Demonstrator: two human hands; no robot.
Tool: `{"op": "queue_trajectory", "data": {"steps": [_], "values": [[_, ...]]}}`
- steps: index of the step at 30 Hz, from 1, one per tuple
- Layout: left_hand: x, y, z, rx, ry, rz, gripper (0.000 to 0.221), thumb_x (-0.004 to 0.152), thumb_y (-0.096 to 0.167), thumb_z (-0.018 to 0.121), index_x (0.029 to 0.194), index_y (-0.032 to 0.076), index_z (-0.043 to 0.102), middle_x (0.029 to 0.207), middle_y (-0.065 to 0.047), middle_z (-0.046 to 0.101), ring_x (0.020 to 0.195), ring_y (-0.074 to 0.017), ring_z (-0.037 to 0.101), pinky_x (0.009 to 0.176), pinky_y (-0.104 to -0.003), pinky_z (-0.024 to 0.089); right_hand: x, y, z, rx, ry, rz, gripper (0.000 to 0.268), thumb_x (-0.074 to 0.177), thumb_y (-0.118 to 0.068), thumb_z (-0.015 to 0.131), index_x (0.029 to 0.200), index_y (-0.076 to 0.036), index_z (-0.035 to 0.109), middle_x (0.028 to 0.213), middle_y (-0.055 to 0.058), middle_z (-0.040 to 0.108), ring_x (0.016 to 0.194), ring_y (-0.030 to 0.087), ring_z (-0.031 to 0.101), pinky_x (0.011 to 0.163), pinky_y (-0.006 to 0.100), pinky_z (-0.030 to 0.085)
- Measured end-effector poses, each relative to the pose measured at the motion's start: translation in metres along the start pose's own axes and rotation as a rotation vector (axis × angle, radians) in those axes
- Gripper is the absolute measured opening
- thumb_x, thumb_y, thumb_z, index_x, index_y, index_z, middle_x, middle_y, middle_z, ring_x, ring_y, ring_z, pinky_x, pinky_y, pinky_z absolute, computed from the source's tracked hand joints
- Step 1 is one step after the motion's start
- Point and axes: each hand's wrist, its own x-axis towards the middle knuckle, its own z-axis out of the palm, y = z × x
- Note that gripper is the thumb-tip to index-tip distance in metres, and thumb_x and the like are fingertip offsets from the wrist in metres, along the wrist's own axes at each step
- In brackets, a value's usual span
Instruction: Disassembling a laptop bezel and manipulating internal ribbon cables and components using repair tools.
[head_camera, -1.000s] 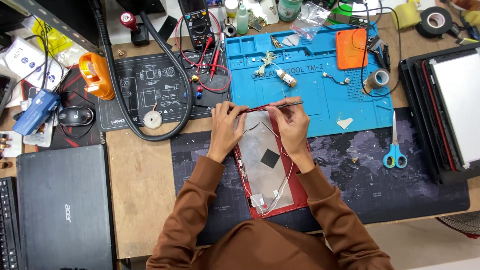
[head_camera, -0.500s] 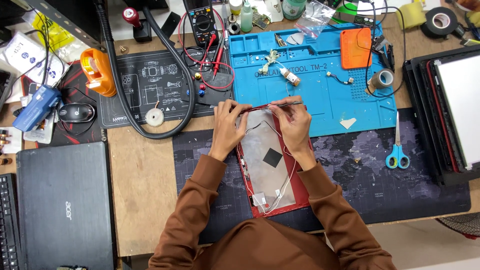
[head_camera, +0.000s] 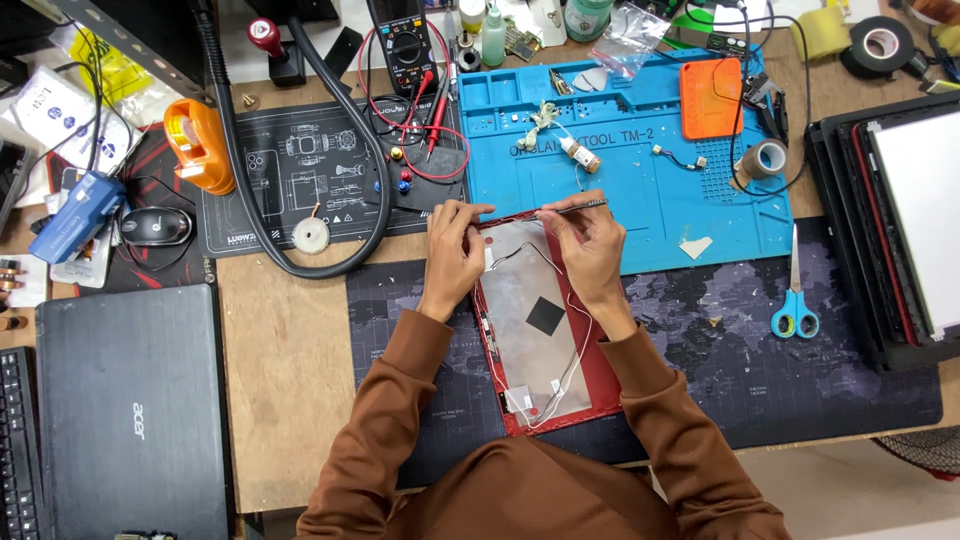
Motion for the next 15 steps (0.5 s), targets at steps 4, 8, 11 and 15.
{"op": "queue_trajectory", "data": {"steps": [4,8,11,15], "values": [[0.0,0.002,-0.001,-0.046,0.023,-0.022,0.041,0.085,-0.007,0.047,0.11,0.016,0.069,0.089,-0.003,0.055,0.088,-0.0249,0.056,0.087,-0.034,0.041,0.002,0.0,-0.005,-0.001,-0.036,-0.011,0.014,0.095,-0.002,0.075,0.097,0.0,0.062,0.09,0.017,0.075,0.089,0.028,0.077,0.074,0.032,0.062],[0.0,0.002,-0.001,-0.053,0.025,-0.023,0.043,0.083,-0.009,0.046,0.11,0.015,0.07,0.088,-0.004,0.055,0.087,-0.0258,0.056,0.087,-0.035,0.042,0.002,-0.005,-0.007,-0.008,-0.04,-0.01,0.014,0.096,-0.002,0.075,0.098,0.0,0.062,0.091,0.016,0.076,0.088,0.027,0.077,0.074,0.032,0.062],[0.001,0.002,-0.001,-0.052,0.032,-0.015,0.044,0.082,-0.01,0.046,0.11,0.014,0.07,0.087,-0.005,0.055,0.086,-0.0266,0.056,0.088,-0.036,0.043,0.004,-0.008,-0.003,0.002,-0.01,-0.024,0.014,0.096,-0.001,0.074,0.1,0.0,0.061,0.092,0.017,0.075,0.088,0.027,0.077,0.075,0.033,0.062],[0.001,0.001,-0.003,-0.077,0.053,-0.027,0.046,0.081,-0.011,0.046,0.109,0.014,0.071,0.085,-0.004,0.056,0.086,-0.0265,0.057,0.088,-0.035,0.044,0.005,-0.015,0.006,0.041,-0.018,-0.025,0.014,0.096,0.0,0.074,0.1,-0.001,0.061,0.092,0.016,0.075,0.088,0.026,0.077,0.075,0.033,0.062]]}}
